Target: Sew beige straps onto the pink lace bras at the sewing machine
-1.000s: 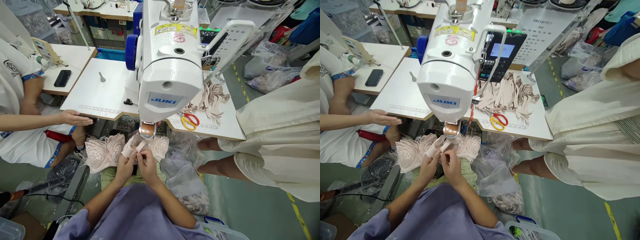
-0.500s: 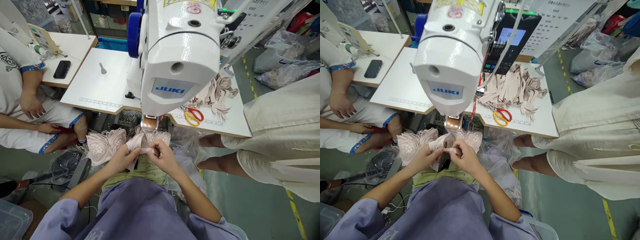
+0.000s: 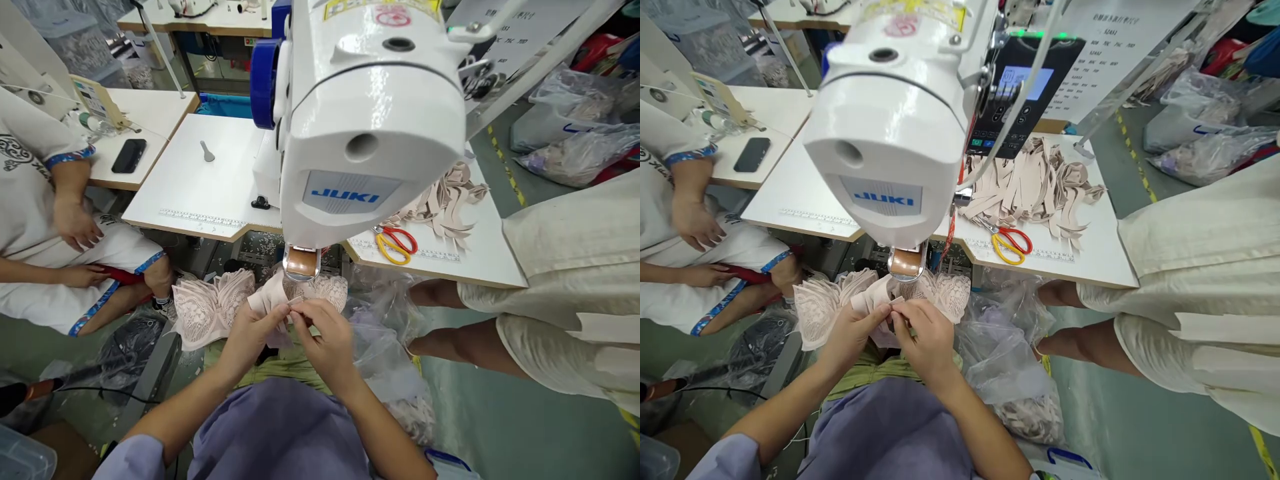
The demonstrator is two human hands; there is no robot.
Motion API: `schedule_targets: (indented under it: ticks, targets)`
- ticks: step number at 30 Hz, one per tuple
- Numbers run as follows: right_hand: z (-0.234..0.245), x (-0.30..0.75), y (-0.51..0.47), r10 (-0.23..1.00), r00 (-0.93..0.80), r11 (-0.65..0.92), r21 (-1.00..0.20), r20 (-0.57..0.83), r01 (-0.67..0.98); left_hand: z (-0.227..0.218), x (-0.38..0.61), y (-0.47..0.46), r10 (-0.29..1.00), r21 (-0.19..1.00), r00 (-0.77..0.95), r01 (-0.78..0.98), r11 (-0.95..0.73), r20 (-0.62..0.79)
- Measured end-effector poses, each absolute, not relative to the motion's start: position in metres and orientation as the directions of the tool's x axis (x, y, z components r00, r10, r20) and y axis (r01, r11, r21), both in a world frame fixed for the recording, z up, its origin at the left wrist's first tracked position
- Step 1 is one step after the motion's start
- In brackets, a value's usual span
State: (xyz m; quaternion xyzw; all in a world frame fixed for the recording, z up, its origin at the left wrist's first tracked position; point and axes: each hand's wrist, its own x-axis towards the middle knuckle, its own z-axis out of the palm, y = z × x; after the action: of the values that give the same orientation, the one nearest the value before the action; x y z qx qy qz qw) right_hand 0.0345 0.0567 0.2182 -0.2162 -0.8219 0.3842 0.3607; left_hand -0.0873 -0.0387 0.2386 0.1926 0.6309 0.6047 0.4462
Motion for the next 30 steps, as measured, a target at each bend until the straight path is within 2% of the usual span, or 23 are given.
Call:
schedule_targets:
  ticks: [4, 10, 19, 24, 30]
  targets:
    - [0.213, 0.032, 0.057, 0.670, -0.624, 0.584, -0.804, 0.401, 0.110, 0.237, -0.081, -0.037, 0.745, 0.921, -0.550, -0.308, 0.239, -0.377]
    - [0.211, 0.035, 0.062, 0.709, -0.620, 0.527, -0.837, 0.336, 0.150, 0.233, -0.077, -0.036, 0.732, 0.934, -0.580, -0.234, 0.270, -0.357]
    - [0.219, 0.039, 0.069, 0.713, -0.678, 0.387, -0.907, 0.179, 0.168, 0.233, -0.082, -0.036, 0.791, 0.948, -0.525, -0.138, 0.286, -0.315]
    - [0.223, 0.046, 0.079, 0.647, -0.747, 0.405, -0.898, 0.149, 0.172, 0.232, -0.086, -0.037, 0.827, 0.944, -0.481, -0.004, 0.329, -0.290]
    - [0.231, 0.054, 0.084, 0.575, -0.808, 0.390, -0.911, 0.129, 0.131, 0.233, -0.085, -0.040, 0.873, 0.949, -0.469, 0.192, 0.251, -0.136]
